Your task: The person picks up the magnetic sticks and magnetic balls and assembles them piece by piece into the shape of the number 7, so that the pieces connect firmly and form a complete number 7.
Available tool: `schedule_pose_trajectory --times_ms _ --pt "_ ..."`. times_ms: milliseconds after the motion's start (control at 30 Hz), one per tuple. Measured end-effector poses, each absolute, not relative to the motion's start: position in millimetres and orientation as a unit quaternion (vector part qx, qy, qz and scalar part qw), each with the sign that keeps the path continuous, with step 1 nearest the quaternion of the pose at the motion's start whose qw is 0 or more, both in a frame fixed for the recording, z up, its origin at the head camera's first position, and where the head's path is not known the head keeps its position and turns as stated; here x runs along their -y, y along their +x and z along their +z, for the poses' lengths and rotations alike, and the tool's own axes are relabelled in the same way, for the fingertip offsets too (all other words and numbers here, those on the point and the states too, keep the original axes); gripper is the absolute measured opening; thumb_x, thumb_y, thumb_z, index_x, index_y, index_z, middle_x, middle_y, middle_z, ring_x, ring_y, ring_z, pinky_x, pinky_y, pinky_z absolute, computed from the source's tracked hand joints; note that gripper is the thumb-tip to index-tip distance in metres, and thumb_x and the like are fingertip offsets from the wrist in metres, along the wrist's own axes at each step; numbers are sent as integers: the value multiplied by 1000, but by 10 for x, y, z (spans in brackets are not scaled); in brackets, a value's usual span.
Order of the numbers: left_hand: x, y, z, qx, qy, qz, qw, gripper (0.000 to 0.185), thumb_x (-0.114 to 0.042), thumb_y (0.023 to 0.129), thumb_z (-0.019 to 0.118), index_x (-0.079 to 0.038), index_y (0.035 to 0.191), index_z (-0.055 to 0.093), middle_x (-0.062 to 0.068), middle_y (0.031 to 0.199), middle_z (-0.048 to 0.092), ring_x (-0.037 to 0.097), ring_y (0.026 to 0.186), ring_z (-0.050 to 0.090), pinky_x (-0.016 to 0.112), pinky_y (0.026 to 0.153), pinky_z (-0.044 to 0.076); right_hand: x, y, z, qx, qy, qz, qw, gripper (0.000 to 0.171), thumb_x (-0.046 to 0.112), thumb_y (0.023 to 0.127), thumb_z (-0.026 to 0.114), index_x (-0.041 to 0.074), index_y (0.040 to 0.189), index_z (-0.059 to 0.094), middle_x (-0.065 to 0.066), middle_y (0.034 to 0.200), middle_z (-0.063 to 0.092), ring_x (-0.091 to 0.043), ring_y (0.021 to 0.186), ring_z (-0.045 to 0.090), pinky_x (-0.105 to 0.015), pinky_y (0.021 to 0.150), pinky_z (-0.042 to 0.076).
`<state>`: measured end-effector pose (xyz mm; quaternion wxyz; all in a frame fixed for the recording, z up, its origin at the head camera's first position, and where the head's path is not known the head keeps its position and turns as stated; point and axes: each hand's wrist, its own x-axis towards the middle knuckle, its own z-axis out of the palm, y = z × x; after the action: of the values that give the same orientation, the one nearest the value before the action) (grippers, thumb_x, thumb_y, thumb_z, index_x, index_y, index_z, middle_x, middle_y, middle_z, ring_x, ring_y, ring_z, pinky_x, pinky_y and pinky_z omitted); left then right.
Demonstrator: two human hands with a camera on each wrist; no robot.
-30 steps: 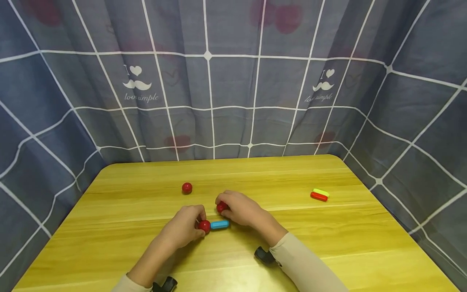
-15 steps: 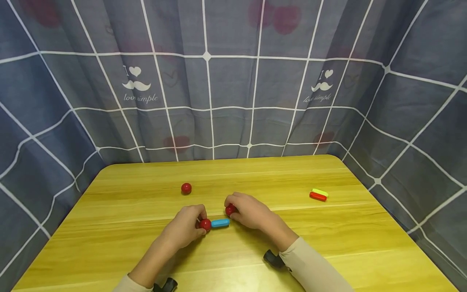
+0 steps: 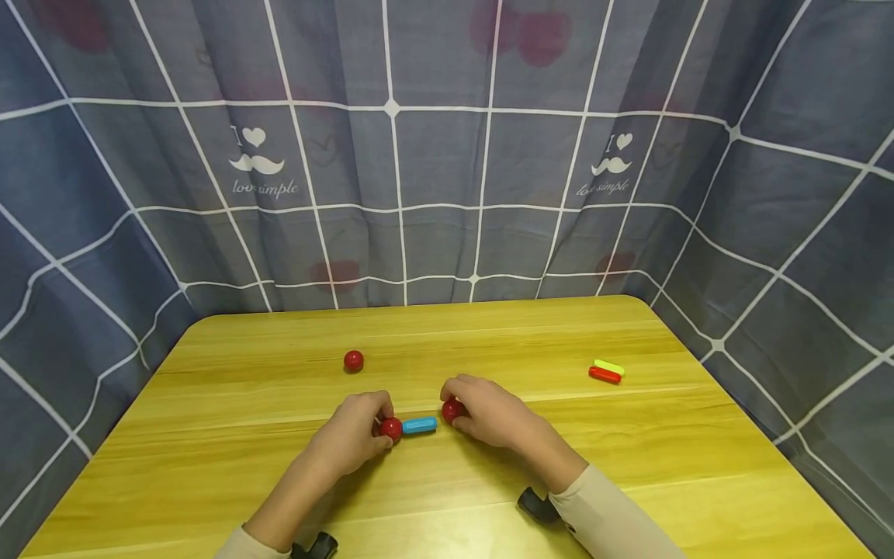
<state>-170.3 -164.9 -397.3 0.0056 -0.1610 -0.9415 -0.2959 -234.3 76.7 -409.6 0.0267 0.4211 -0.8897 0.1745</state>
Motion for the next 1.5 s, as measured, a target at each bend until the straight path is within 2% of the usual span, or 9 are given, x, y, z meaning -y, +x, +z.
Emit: schedule_pose_trajectory --times_ms 300,967,1333,1500 --pt "1654 -1701 -3984 942 -165 -294 6 29 3 73 82 -8 84 58 -2 77 57 14 71 52 28 61 46 -821 -2260 -4107 889 420 181 14 25 14 83 78 15 99 59 8 93 57 -6 81 52 -22 73 47" --pt "1614 -1720 -3986 942 -164 -293 6 29 0 73 83 -10 84 58 -3 77 57 12 71 54 27 62 48 -802 -2216 -4102 876 437 205 15 24 16 84 78 15 99 60 8 93 58 -5 81 54 -19 71 47" --pt "1607 -1707 -3986 940 -170 -294 8 29 2 72 83 -8 84 59 -3 78 58 13 73 56 27 62 48 -831 -2212 -4101 877 430 214 3 25 13 83 78 15 100 60 8 93 59 -4 81 55 -21 73 48" --pt "1605 -1707 -3978 941 -169 -293 6 29 3 73 82 -8 85 59 -2 79 58 12 73 56 28 62 48 -904 -2220 -4083 884 420 204 9 30 9 80 77 13 106 62 5 99 62 -11 86 60 -26 78 50"
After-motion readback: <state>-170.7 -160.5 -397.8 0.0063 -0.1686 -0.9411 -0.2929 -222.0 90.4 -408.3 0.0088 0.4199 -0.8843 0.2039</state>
